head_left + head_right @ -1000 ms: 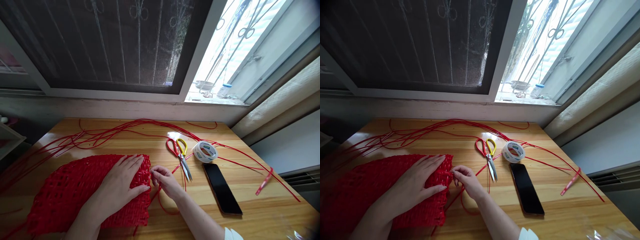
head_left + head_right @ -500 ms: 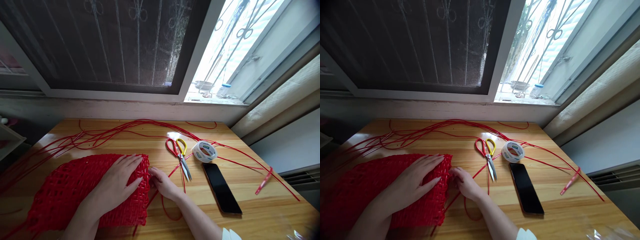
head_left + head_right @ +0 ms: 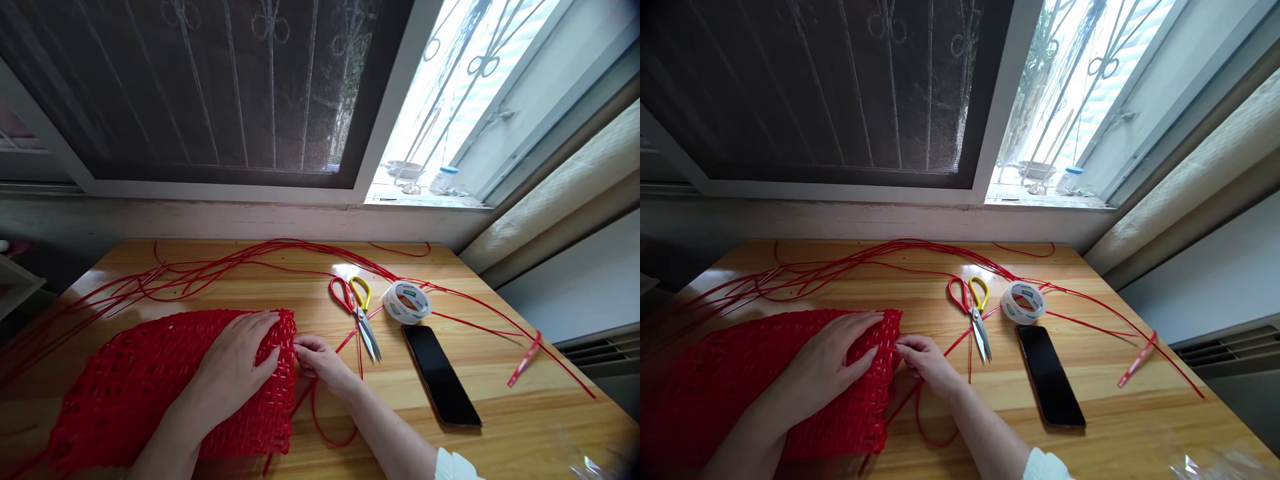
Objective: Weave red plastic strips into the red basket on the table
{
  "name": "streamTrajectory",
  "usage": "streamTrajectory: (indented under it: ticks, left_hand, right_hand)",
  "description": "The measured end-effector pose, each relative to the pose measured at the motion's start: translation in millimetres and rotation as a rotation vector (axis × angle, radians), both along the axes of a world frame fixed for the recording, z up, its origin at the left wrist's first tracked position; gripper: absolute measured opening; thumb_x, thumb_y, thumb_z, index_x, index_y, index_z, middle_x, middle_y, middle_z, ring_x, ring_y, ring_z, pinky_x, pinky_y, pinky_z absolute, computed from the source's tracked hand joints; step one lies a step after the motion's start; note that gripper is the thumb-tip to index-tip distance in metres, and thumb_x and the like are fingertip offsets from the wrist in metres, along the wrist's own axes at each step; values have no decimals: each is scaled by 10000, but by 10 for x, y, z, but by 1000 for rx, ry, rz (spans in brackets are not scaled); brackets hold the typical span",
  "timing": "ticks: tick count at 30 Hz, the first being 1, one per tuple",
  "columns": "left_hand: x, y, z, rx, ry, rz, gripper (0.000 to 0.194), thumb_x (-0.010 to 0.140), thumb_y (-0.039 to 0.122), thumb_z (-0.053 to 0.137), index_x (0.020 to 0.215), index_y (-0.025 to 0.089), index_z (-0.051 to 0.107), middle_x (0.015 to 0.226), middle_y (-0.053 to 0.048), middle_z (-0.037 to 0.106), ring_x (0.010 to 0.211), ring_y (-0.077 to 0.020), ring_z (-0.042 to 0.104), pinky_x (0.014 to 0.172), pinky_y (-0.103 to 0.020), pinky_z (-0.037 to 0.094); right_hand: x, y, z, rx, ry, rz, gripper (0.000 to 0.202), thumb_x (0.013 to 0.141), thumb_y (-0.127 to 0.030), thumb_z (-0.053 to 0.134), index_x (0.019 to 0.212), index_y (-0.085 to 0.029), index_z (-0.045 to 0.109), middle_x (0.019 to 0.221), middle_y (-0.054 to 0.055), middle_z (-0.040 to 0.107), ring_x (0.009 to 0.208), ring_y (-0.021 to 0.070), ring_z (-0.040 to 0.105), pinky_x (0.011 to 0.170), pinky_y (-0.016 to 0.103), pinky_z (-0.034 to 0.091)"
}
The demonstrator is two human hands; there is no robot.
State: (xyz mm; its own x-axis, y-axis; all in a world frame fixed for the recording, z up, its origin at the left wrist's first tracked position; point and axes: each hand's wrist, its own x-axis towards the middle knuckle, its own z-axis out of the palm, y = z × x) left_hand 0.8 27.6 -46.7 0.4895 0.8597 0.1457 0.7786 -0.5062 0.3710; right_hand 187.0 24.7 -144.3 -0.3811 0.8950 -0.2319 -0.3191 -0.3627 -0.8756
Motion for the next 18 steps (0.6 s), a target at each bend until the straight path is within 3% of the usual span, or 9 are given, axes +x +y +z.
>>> streamTrajectory:
  ticks: [3, 10, 18]
  left_hand:
    - [43, -17, -19, -4, 17, 33, 458, 862, 301, 433, 1288, 146, 500, 1301, -79, 513, 1204, -220, 461, 1040, -411, 366]
    - [131, -35, -32, -32, 72, 59, 514, 773, 236, 478, 1271, 122, 526, 1291, -81, 516, 1175, -242, 465, 1030, -415, 360]
    - [152, -40, -21, -25, 47, 82, 520, 740, 255, 501, 1242, 129, 556, 1254, -73, 541, 1130, -243, 481, 1013, -421, 365]
  right_hand:
    - [3, 7, -1, 19, -22, 51, 279, 693, -398, 722, 724, -124, 676, 554, -26, 528, 453, 47, 388, 428, 179, 279]
    - [31, 22, -60, -20, 105, 88, 305, 705, -238, 712, 1003, -187, 669, 769, 7, 660, 567, 103, 587, 527, 215, 460]
    - [72, 89, -145, -96, 243, 32, 193, 703, -260, 718, 810, -131, 622, 662, 4, 625, 524, 119, 604, 484, 233, 489]
